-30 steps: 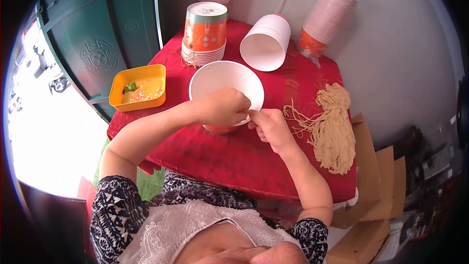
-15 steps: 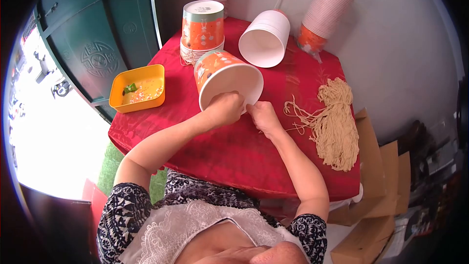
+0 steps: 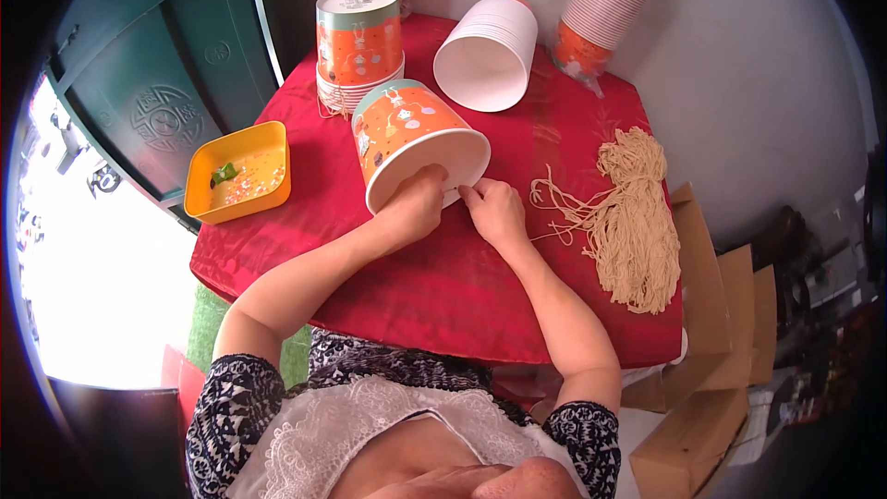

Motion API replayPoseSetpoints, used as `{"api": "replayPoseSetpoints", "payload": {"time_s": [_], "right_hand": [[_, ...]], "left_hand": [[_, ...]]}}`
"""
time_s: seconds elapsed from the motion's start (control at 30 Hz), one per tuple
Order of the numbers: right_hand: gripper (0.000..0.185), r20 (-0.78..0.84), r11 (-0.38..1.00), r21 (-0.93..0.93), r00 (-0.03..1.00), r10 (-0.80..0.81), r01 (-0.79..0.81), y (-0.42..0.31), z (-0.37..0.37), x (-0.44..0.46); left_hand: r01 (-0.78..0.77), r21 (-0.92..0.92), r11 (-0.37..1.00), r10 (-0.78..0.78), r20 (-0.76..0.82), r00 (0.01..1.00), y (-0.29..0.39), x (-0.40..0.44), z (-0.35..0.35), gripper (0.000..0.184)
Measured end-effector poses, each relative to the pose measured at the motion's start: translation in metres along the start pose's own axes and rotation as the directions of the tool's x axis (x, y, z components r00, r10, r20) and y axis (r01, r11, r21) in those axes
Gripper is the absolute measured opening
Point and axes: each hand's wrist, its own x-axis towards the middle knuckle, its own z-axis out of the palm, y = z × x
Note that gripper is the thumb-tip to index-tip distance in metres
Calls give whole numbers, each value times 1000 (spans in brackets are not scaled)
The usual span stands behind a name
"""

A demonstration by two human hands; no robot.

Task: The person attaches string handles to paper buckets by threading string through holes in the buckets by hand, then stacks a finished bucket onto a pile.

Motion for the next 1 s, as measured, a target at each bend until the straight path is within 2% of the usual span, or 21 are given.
{"api": "replayPoseSetpoints", "payload": {"time_s": [0.07,0.17,0.37,0.47,0.57,0.67,0.77,0.87,1.0], "right_hand": [[28,-4,1000,1,1000,2,-2,0,0,-2],[28,-11,1000,1,1000,-11,11,1,3,0],[31,-33,1000,5,999,2,-2,-1,4,-1],[31,-59,999,32,998,-14,16,2,3,-1],[31,-55,998,54,998,-11,14,1,4,-2],[31,-47,999,32,998,-41,42,0,7,-3],[32,-37,998,-10,998,-58,58,-2,7,-3],[32,-8,998,-48,999,-43,42,-1,6,-3],[33,11,996,-77,999,-44,45,-1,6,-1]], "left_hand": [[-9,-12,1000,9,-6,1000,-2,0,3,16],[-97,49,994,100,-64,993,-6,0,11,12],[6,134,991,-5,-13,1000,-6,0,16,12],[39,14,999,-40,61,997,-1,-2,2,10],[16,-101,995,-7,88,996,1,-2,-7,8],[19,-280,960,2,74,997,-4,-4,-5,9],[-36,-405,914,34,-11,999,-11,-3,7,12],[79,-592,802,-66,43,997,-15,1,12,11],[257,-714,652,-200,165,966,-13,6,13,11]]}}
